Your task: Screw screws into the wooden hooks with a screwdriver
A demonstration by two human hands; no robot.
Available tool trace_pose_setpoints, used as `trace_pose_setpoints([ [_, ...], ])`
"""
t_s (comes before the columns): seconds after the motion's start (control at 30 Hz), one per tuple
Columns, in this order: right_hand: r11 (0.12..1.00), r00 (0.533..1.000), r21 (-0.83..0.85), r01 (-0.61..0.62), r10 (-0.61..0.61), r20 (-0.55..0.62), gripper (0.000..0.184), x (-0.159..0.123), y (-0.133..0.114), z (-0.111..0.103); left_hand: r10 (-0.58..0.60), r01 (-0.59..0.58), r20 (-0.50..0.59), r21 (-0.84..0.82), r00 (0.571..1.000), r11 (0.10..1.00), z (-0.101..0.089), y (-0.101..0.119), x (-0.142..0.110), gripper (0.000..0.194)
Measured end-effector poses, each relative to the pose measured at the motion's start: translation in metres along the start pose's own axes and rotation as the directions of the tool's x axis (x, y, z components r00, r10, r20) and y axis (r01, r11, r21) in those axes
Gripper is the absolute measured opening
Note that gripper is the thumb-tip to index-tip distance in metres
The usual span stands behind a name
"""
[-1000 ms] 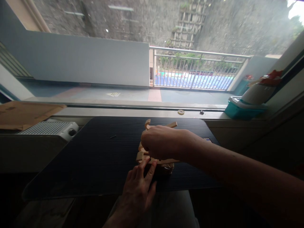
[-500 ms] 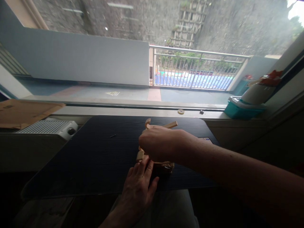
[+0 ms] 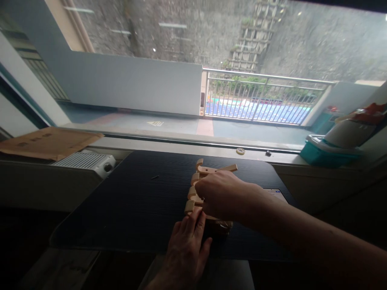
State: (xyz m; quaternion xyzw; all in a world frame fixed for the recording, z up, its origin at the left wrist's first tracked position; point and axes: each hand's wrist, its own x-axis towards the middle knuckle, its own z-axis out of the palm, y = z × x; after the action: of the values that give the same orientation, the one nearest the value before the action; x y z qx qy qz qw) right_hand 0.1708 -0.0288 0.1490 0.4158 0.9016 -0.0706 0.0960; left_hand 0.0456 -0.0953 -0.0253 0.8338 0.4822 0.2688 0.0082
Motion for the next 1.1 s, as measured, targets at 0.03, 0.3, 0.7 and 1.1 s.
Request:
trace_pose_setpoints([
  [0.03,1.0,1.0,-0.004,0.003,-0.003,-0.022,0.007,0.0,0.0,-0.003,-0.006,0.006,-0.002,0.0,1.0,1.0,0.0,0.0,0.0,0.05],
  [0.3,1.0,0.993,0.0,0.024,-0.024,0.119,0.015,0.003,-0.005,-0.018,-0.031,0.031,0.031,0.0,0.999,1.0,-0.001,0.002,-0.002,0.055],
  [0.7,0.999,0.999,-0.032,0.022,-0.023,-0.035,0.02,-0.001,0.006,-0.004,-0.032,0.033,0.055,-0.006,0.998,0.999,-0.002,0.004,-0.004,0.059],
  [1.1,0.992,0.991,-0.039,0.117,-0.114,0.062,0.007,-0.004,-0.004,-0.014,0.004,-0.004,0.009,-0.01,1.0,1.0,0.003,0.0,-0.004,0.057],
])
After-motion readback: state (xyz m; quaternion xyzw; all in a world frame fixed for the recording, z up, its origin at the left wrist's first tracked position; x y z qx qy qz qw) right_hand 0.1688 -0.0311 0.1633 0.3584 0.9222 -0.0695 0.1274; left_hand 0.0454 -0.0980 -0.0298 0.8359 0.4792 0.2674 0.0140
